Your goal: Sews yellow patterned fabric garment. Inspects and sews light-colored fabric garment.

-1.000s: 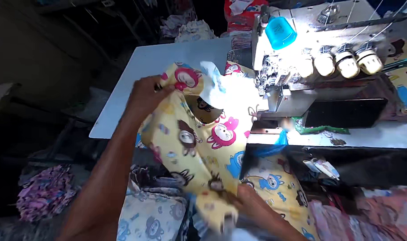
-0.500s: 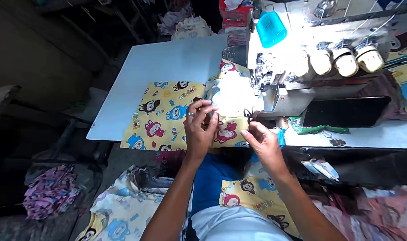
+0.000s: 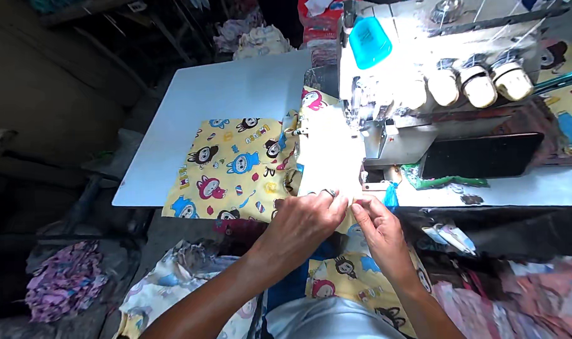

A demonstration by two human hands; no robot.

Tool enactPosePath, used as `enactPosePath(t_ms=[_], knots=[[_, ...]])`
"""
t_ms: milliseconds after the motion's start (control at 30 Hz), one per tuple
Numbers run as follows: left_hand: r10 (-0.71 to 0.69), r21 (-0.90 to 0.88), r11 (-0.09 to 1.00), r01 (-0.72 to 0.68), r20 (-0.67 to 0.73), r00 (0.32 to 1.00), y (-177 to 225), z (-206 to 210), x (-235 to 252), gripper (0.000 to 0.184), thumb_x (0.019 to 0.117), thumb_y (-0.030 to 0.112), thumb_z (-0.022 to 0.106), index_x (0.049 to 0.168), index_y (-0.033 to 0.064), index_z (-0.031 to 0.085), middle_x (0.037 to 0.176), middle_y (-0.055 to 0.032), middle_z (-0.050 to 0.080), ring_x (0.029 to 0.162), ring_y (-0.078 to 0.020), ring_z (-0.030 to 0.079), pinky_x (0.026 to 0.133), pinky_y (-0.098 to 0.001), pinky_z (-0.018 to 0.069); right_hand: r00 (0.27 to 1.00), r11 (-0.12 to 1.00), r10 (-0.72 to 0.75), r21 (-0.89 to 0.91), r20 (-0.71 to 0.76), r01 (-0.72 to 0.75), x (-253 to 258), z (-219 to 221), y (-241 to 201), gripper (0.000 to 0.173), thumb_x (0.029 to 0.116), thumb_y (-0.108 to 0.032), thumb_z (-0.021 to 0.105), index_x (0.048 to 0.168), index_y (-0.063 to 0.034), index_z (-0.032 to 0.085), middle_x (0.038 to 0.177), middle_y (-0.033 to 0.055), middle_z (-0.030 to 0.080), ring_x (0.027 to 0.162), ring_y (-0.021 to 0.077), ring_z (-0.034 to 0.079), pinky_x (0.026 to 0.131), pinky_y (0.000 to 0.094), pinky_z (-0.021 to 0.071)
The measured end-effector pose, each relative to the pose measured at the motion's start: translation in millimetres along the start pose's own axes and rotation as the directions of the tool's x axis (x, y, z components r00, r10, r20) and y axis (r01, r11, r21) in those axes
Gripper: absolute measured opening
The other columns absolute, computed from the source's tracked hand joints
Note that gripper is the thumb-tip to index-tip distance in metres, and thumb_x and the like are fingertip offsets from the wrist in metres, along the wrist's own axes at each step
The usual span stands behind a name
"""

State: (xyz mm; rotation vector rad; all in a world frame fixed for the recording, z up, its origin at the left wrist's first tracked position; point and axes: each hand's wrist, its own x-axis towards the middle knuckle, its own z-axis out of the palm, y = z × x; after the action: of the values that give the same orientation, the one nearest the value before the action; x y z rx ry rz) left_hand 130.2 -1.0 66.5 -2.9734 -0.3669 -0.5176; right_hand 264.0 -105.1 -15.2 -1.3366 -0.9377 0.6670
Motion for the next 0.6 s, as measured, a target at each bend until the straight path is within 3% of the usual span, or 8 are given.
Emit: enactPosePath(t_ms=[267, 367, 400, 433, 500, 533, 600], knots=[[-0.16, 0.063, 0.985, 0.158, 0.019, 0.987, -10.5, -5.0, 53.6, 0.016, 0.0979, 0.015, 0.061, 0.095, 0.006, 0.073, 0.06, -0.0052, 0.051, 0.046, -0.0198, 0.049, 0.042, -0.0309, 0.0317, 0.998, 0.998, -0.024, -0.051, -0.059, 0.021, 37.1, -2.7, -2.7, 0.023, 0.1049, -0.017, 0.054, 0.118, -0.0051, 0.069, 0.083, -0.0063, 0.067, 0.071, -0.0076, 0.057, 0.066, 0.0087, 0.0468], [-0.215, 0.068, 0.973, 0.22, -0.067, 0.974, -9.9, -0.6, 53.0, 0.019, 0.099, 0.019, 0.061, 0.098, 0.0075, 0.076, 0.067, -0.0063, 0.057, 0.054, -0.0214, 0.054, 0.046, -0.0319, 0.0354, 0.996, 0.997, -0.031, -0.067, -0.082, 0.025, 41.3, -1.5, -3.3, 0.02, 0.1039, -0.016, 0.057, 0.117, -0.0056, 0.069, 0.082, -0.0057, 0.067, 0.069, -0.0072, 0.058, 0.065, 0.0089, 0.0468], [-0.235, 0.066, 0.968, 0.243, -0.107, 0.966, -8.7, 2.9, 48.6, 0.021, 0.0984, 0.024, 0.062, 0.105, 0.0093, 0.077, 0.08, -0.0084, 0.065, 0.065, -0.0238, 0.06, 0.053, -0.0335, 0.0421, 0.995, 0.998, -0.034, -0.063, -0.095, 0.028, 41.6, -1.1, -3.5, 0.018, 0.1031, -0.015, 0.058, 0.113, -0.0057, 0.07, 0.083, -0.0056, 0.068, 0.07, -0.0071, 0.058, 0.066, 0.009, 0.0475], [-0.257, 0.048, 0.963, 0.264, -0.117, 0.959, -7.3, 7.1, 41.2, 0.028, 0.0968, 0.028, 0.064, 0.117, 0.0112, 0.075, 0.101, -0.0116, 0.07, 0.086, -0.0282, 0.063, 0.067, -0.0378, 0.0478, 0.993, 0.998, -0.04, -0.06, -0.108, 0.033, 41.1, -0.8, -3.0, 0.015, 0.1019, -0.015, 0.06, 0.11, -0.006, 0.07, 0.087, -0.0044, 0.07, 0.074, -0.0057, 0.061, 0.069, 0.0103, 0.0499], [-0.266, -0.037, 0.964, 0.264, -0.103, 0.958, -9.8, 20.2, 23.6, 0.044, 0.0941, 0.025, 0.069, 0.135, 0.0114, 0.065, 0.135, -0.0189, 0.059, 0.124, -0.0376, 0.055, 0.102, -0.0503, 0.0435, 0.991, 0.998, -0.055, -0.049, -0.12, 0.05, 40.1, -1.5, -0.9, 0.013, 0.0998, -0.016, 0.064, 0.103, -0.0061, 0.073, 0.099, -0.0002, 0.069, 0.089, 0.0013, 0.065, 0.079, 0.0161, 0.0555], [-0.254, -0.062, 0.967, 0.249, -0.116, 0.96, -13.0, 28.5, 16.6, 0.047, 0.0928, 0.022, 0.07, 0.138, 0.0102, 0.063, 0.141, -0.0213, 0.056, 0.133, -0.0403, 0.051, 0.112, -0.0542, 0.0387, 0.991, 0.998, -0.051, -0.049, -0.125, 0.045, 40.3, -2.1, 0.1, 0.013, 0.099, -0.017, 0.065, 0.101, -0.007, 0.073, 0.101, 0.0, 0.067, 0.09, 0.0028, 0.064, 0.078, 0.0169, 0.0549], [-0.229, -0.078, 0.973, 0.219, -0.161, 0.96, -21.4, 41.3, 10.6, 0.046, 0.0941, 0.016, 0.07, 0.139, 0.0083, 0.062, 0.139, -0.0198, 0.059, 0.132, -0.0384, 0.054, 0.117, -0.0531, 0.0351, 0.992, 1.0, -0.024, -0.007, -0.121, 0.024, 40.4, -3.1, -0.2, 0.012, 0.0983, -0.014, 0.065, 0.103, -0.0061, 0.073, 0.099, 0.0, 0.067, 0.085, 0.0026, 0.065, 0.076, 0.0164, 0.056]])
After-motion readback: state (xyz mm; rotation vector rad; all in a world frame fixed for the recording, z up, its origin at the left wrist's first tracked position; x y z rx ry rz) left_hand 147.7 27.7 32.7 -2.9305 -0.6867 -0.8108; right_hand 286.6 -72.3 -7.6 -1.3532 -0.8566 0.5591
